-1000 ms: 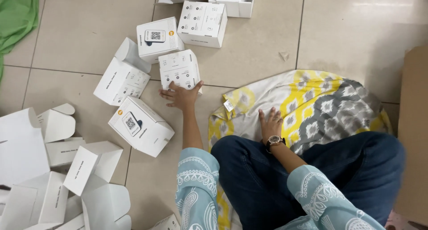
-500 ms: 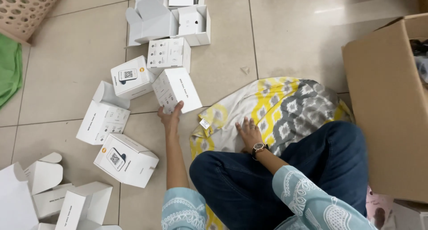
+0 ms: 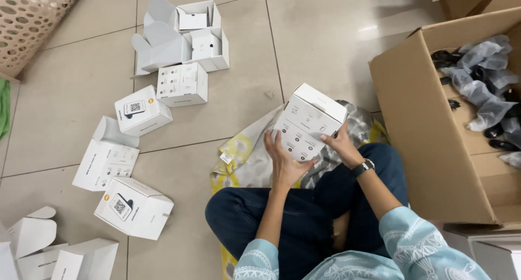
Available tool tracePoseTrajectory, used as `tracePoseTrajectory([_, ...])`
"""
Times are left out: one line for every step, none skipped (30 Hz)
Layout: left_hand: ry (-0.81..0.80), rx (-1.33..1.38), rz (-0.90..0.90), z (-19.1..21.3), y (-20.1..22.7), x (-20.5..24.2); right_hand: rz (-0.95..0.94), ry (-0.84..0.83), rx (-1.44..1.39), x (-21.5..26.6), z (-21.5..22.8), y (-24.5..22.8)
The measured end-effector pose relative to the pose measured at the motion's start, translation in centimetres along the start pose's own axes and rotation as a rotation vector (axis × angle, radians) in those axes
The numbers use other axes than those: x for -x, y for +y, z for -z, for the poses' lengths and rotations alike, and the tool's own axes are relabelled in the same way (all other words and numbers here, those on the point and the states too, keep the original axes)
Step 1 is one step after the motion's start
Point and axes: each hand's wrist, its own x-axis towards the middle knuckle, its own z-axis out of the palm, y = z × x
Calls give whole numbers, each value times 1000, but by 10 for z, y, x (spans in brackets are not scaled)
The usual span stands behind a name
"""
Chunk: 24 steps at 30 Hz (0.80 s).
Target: The person packs electronic devices and their cables into small white retail boxes.
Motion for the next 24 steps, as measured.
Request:
tracePoseTrajectory([-2, 1, -1, -7, -9, 9, 0, 3, -1, 2, 4, 5])
tracePoseTrajectory([-65, -9, 14, -14, -18, 17, -10, 38, 136, 3, 9, 10])
tracePoseTrajectory([-125, -18, 28, -22, -28, 25, -19, 74, 275, 3, 14, 15])
tracePoseTrajectory([-125, -16, 25, -21, -28, 19, -17, 76, 276, 3, 12, 9])
tracePoseTrajectory([-96, 6, 37, -17, -28, 15, 136, 25, 434, 3, 8, 4])
tracePoseTrajectory([-68, 28, 49, -13, -28, 10, 289, -28, 590, 3, 4, -1])
tracePoseTrajectory([-75, 24, 49, 0, -22, 0, 285, -25, 585, 1, 1, -4])
tracePoseTrajectory([-46, -141, -79, 12, -16, -9, 401, -81, 705, -1, -1, -6])
tracePoseTrajectory([-14, -305, -213, 25, -9, -22, 521, -137, 825, -5, -4, -10])
tracePoseTrajectory([-19, -309, -219, 26, -10, -23, 522, -131, 820, -9, 1, 0])
tracePoseTrajectory([-202, -395, -239, 27, -10, -22, 549, -178, 886, -9, 6, 12])
tracePoseTrajectory([-386, -480, -258, 28, -11, -21, 575, -225, 951, -10, 10, 24])
tracePoseTrajectory([-394, -477, -260, 18, -24, -8, 569, -220, 950, -9, 13, 35])
tracePoseTrajectory([-414, -473, -244, 7, -39, 6, 580, -232, 1009, -7, 15, 45])
tracePoseTrajectory([-432, -463, -229, -6, -52, 20, 590, -243, 1073, -5, 20, 55])
tracePoseTrajectory([-438, -455, -232, -9, -48, 17, 581, -238, 1078, -5, 21, 52])
tracePoseTrajectory([-456, -471, -194, -10, -43, 17, 597, -209, 1092, -1, 21, 51])
tracePoseTrajectory([-475, -487, -156, -11, -38, 17, 612, -179, 1105, 2, 21, 49])
tracePoseTrajectory([-474, -486, -156, -12, -37, 17, 611, -179, 1106, 2, 21, 52])
tracePoseTrajectory([-460, -499, -185, -12, -37, 17, 616, -151, 1091, 2, 21, 54])
tracePoseTrajectory([-443, -513, -214, -13, -36, 15, 623, -123, 1078, 0, 21, 55])
tracePoseTrajectory([-440, -512, -214, -13, -36, 14, 625, -123, 1080, -1, 21, 53])
tracePoseTrajectory([-423, -518, -263, -12, -37, 16, 617, -113, 1078, 0, 20, 53])
tracePoseTrajectory([-405, -524, -312, -11, -37, 18, 609, -103, 1075, 1, 19, 53])
